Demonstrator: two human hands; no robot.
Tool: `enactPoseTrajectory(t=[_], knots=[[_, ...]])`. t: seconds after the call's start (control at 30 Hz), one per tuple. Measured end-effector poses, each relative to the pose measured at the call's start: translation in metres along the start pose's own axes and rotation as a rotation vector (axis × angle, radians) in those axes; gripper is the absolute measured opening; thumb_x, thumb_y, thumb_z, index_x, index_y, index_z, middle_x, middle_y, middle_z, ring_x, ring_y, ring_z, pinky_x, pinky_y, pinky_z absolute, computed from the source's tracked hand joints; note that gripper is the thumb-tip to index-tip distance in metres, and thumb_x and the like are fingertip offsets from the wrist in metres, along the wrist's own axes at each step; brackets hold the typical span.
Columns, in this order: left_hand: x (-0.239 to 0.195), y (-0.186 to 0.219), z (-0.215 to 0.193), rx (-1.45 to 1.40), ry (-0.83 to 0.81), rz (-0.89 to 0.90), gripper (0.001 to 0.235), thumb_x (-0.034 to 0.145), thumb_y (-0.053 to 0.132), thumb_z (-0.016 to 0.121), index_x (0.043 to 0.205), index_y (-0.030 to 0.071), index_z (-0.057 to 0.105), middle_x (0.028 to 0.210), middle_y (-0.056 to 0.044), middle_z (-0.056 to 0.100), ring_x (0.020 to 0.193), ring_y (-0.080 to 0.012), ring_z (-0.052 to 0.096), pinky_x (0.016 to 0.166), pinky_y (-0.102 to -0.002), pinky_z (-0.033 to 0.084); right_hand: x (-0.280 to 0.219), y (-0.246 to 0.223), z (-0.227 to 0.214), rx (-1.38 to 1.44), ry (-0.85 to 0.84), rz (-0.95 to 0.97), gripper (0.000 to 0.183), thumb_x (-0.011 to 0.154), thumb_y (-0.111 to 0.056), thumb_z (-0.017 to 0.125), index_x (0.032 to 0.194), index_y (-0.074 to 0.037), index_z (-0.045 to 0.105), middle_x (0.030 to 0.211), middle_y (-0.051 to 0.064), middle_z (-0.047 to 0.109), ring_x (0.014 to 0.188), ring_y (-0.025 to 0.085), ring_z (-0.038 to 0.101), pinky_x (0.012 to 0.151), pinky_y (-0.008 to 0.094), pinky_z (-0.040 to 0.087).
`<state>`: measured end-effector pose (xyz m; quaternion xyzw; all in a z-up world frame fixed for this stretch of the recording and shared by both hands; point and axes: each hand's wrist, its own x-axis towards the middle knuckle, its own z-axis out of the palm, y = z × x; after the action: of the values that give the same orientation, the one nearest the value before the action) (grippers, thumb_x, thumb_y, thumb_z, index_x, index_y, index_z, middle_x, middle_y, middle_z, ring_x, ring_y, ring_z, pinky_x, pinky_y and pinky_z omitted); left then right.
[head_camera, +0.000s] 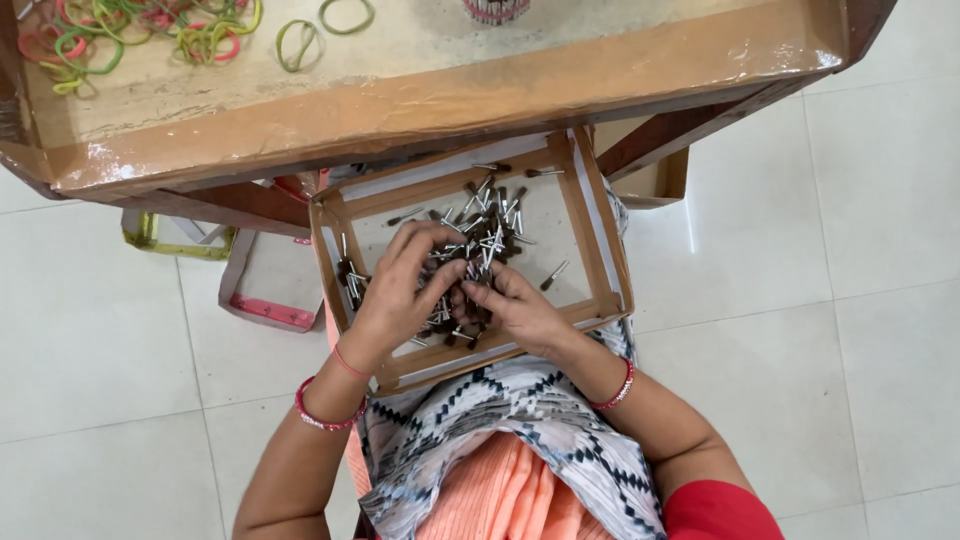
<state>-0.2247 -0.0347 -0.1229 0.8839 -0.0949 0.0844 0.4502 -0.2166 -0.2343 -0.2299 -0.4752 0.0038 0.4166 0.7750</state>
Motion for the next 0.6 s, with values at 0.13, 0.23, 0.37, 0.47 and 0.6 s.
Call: enactPoseTrajectory(t=[0.13,0.23,0.37,0.47,0.6], knots=[[0.018,-0.009,0.006,-0.263,-0.173,-0.118,0.025,0.095,0.008,0.069,0.119,0.003,0.067,0.113,-0.015,0.07,0.096,-0.0274,0.072,0.078,-0.036,0.058,-0.002,0.001,0.002,-0.159,-0.086,0.027,0.027,0.109,-0.023,0.056,0.128,-0.004,0.054,0.102,0.003,0.066,0.093,0.012,0.065,0.082,0.028,0.057],[0.025,-0.017,0.012,-0.221,-0.305,-0.103,0.02,0.093,0.009,0.072,0.112,0.004,0.073,0.105,-0.012,0.076,0.09,-0.0252,0.075,0.078,-0.036,0.058,0.0,0.001,0.003,-0.217,-0.091,0.056,0.027,0.108,-0.023,0.055,0.128,-0.006,0.053,0.1,0.003,0.067,0.092,0.014,0.065,0.079,0.028,0.055],[0.026,-0.012,0.004,-0.273,-0.105,-0.115,0.015,0.092,0.01,0.074,0.106,0.004,0.076,0.096,-0.009,0.079,0.085,-0.0198,0.078,0.074,-0.033,0.06,0.002,0.008,-0.004,0.184,-0.066,0.07,0.028,0.109,-0.02,0.056,0.131,-0.003,0.054,0.109,0.007,0.066,0.103,0.019,0.067,0.087,0.035,0.058],[0.022,0.001,-0.005,-0.333,-0.052,-0.23,0.015,0.092,0.011,0.073,0.106,0.005,0.076,0.091,-0.008,0.08,0.081,-0.0167,0.078,0.072,-0.032,0.062,0.0,-0.017,0.009,0.309,0.088,0.068,0.035,0.102,-0.018,0.055,0.135,-0.005,0.054,0.121,0.008,0.067,0.111,0.023,0.068,0.096,0.042,0.06],[0.007,-0.005,0.004,-0.26,-0.204,-0.399,0.018,0.09,0.012,0.073,0.106,0.005,0.074,0.087,-0.007,0.078,0.069,-0.0212,0.077,0.064,-0.035,0.061,0.0,-0.011,0.002,0.375,0.002,0.076,0.039,0.104,-0.02,0.056,0.14,-0.005,0.052,0.128,0.01,0.065,0.113,0.028,0.068,0.098,0.043,0.058]])
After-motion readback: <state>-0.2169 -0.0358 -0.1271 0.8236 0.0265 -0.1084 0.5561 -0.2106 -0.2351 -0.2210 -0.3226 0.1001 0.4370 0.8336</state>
